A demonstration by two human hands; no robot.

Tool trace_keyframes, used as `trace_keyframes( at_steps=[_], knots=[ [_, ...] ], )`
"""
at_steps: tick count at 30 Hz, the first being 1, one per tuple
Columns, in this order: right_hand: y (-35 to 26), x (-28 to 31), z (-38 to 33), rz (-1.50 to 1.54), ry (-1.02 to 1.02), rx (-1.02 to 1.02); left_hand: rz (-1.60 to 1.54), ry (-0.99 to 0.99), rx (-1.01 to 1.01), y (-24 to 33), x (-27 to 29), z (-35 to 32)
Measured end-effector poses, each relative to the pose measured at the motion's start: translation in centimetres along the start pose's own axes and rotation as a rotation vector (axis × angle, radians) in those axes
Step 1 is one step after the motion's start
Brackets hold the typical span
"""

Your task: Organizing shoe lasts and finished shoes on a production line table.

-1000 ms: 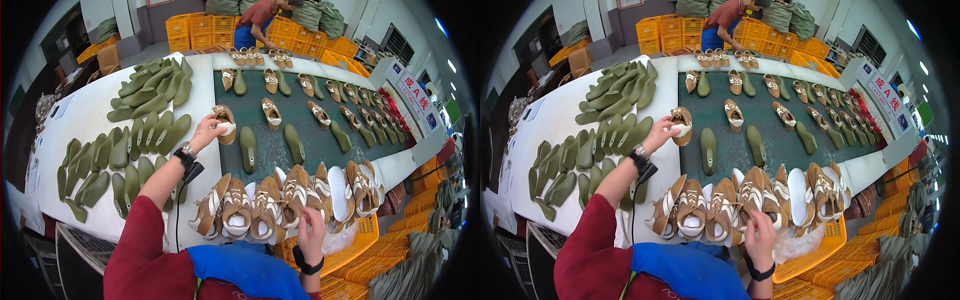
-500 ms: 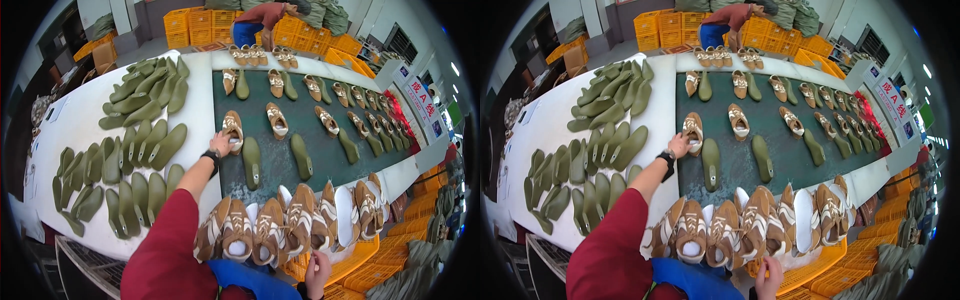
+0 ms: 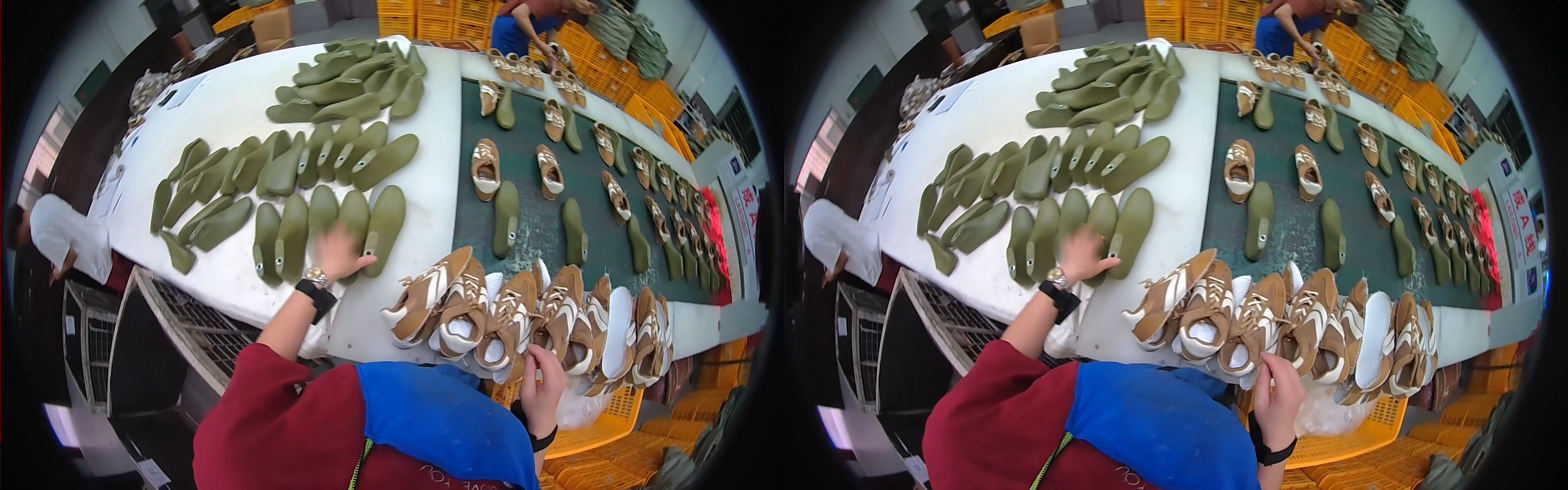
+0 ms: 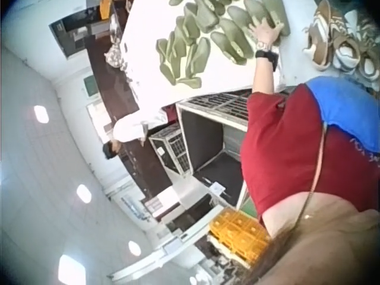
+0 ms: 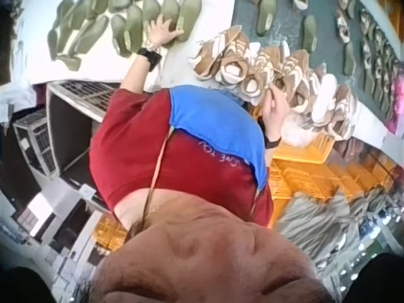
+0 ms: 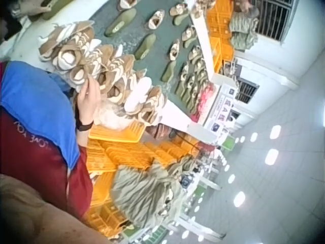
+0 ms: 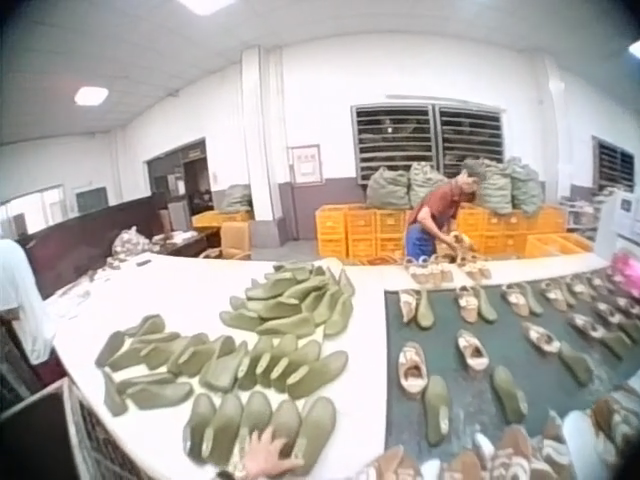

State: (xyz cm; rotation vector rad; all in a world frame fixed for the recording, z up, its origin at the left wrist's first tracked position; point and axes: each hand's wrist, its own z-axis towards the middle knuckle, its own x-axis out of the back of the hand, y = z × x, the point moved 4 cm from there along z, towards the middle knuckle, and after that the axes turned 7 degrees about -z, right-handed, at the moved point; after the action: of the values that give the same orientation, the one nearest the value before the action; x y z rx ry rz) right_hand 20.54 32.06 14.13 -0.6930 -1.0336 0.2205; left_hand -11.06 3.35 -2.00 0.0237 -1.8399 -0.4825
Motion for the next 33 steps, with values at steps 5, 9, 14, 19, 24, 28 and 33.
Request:
trace_keyframes(
  at_steps=[5,9,14,19,24,28,33],
  knots=[
    [-1.8,-1.1,-0.2,0.019,-0.065,0.061,-0.100,0.298,0.101,2.3,-1.0,-0.6],
    [-2.4,-1.5,-0.6,0.032,-0.066,0.090,-0.149,0.347,0.053,3.3,-2.1,1.1],
    [-1.9,-0.9,-1.4,0.014,-0.003,0.093,-0.232,0.389,-0.162,4.7,-4.5,-0.9],
    [-1.1,-1.0,-1.6,0.007,0.020,0.063,-0.308,0.368,-0.222,7.2,-4.5,-0.7],
    [-1.1,-1.4,-1.5,0.030,0.014,0.074,-0.405,0.410,-0.251,8.5,-4.3,3.2],
    [-1.1,-1.2,-1.3,0.035,0.013,0.071,-0.484,0.461,-0.342,5.4,-3.1,5.1],
    [-0.2,-1.2,-1.5,0.007,0.020,0.029,-0.050,0.469,0.005,-2.1,2.6,0.9]
  ],
)
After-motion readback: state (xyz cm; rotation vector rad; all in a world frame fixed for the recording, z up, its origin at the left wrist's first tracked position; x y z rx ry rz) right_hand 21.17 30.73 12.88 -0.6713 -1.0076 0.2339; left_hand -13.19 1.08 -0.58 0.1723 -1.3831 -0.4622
